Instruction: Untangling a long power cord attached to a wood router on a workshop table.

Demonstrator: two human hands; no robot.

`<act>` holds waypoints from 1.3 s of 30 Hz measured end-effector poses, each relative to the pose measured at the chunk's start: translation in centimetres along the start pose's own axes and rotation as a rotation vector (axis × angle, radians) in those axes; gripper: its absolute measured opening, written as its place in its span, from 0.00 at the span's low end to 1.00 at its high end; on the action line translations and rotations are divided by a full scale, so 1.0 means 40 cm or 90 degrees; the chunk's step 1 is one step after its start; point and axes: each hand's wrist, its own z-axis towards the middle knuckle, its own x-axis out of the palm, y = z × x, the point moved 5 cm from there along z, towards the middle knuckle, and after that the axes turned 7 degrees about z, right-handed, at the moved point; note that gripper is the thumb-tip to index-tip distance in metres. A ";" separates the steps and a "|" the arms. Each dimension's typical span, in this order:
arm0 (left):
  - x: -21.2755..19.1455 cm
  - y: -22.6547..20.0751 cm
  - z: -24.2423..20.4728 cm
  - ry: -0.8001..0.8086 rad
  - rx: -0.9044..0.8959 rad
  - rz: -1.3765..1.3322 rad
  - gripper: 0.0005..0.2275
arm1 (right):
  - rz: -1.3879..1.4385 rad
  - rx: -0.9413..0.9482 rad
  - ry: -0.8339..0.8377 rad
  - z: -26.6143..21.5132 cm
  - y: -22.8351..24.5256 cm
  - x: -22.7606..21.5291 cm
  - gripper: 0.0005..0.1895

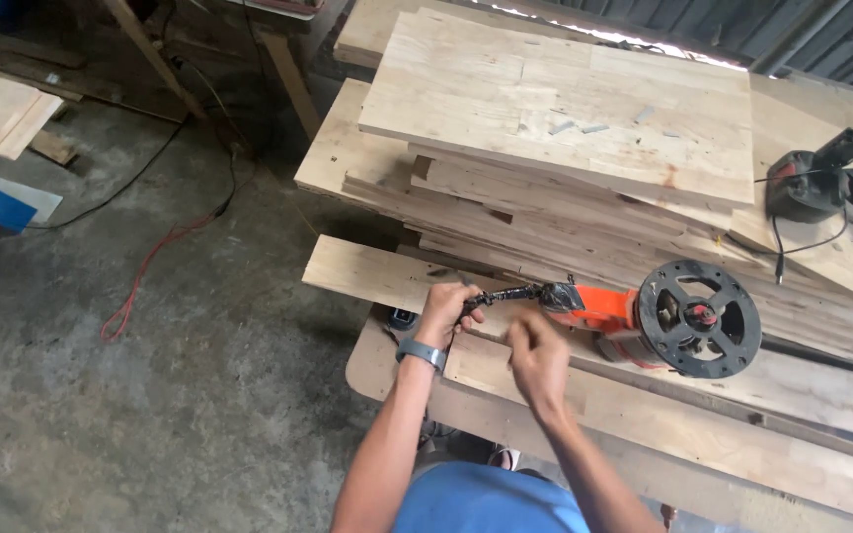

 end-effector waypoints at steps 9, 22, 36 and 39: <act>0.001 0.054 0.026 0.161 -0.194 -0.036 0.06 | 0.370 0.086 0.161 0.082 -0.073 0.098 0.09; -0.018 -0.073 -0.156 0.200 0.270 -0.014 0.30 | -0.112 0.055 0.245 0.163 -0.003 0.019 0.19; -0.001 0.053 0.021 0.040 -0.088 0.015 0.10 | -0.074 -0.035 -0.031 0.053 0.069 -0.009 0.14; -0.007 0.109 0.074 0.075 -0.189 0.064 0.11 | 0.132 0.107 0.126 0.030 -0.141 0.059 0.30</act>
